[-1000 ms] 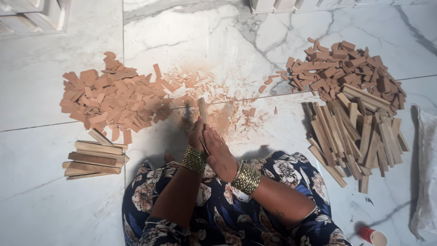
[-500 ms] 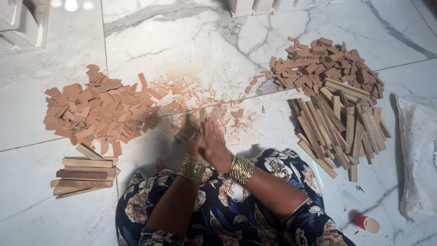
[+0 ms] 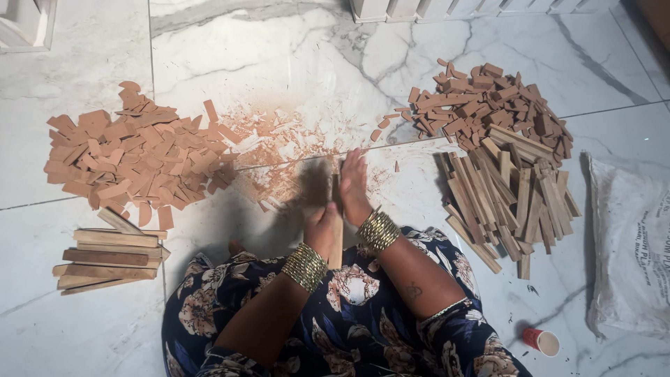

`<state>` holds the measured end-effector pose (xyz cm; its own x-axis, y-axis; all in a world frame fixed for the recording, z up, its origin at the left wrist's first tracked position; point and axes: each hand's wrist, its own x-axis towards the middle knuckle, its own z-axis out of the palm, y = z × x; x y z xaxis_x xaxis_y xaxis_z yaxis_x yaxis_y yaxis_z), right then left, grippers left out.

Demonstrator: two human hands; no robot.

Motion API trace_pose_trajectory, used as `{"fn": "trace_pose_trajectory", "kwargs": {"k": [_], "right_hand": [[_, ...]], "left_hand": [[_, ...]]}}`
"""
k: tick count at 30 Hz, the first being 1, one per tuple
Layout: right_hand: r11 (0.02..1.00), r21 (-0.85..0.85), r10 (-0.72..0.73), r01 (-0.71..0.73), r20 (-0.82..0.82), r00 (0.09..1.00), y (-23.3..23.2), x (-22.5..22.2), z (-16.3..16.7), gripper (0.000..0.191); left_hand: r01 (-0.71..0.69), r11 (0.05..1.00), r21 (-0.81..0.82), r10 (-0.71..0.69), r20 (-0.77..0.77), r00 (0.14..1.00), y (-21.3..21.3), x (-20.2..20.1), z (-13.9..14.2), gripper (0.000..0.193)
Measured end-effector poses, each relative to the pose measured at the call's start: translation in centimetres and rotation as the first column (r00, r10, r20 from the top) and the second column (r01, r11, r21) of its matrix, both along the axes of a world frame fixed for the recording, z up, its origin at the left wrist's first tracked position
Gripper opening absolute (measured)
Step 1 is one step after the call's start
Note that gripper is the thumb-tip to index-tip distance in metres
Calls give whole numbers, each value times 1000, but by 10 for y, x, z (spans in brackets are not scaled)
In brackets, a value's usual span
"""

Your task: The person sits on the floor and repeatedly rubs small wooden sticks against a fixed wooden block to smooth their surfaces. The person handles the sticks one at a time, turning them over and rubbing different sides against the block, then places them aside.

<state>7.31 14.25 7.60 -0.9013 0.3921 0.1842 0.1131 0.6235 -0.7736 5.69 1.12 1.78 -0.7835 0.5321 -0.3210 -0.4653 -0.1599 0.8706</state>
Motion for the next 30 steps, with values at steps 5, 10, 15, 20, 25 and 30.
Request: {"fn": "trace_pose_trajectory", "kwargs": {"k": [5, 10, 15, 20, 25, 30], "right_hand": [[937, -130, 337, -326, 73, 939, -94, 34, -1, 104], [983, -25, 183, -182, 226, 957, -55, 17, -5, 111], [991, -131, -5, 26, 158, 987, 16, -6, -10, 99], [976, -62, 219, -211, 206, 954, -79, 30, -5, 108], [950, -91, 301, -299, 14, 953, -88, 37, 10, 102], [995, 29, 94, -91, -116, 989, -15, 5, 17, 94]], "left_hand": [[-202, 968, -149, 165, -227, 960, -23, -95, 10, 37], [-151, 988, -44, 150, -29, 988, -5, -58, 12, 29], [14, 986, -169, -51, -218, 975, 4, 17, 19, 35], [-125, 990, -67, 134, 171, 976, -19, -61, 31, 35], [-192, 981, -1, 192, 32, 981, -22, -79, 14, 32], [-72, 995, -66, 61, -163, 985, 11, -5, -9, 36]]}}
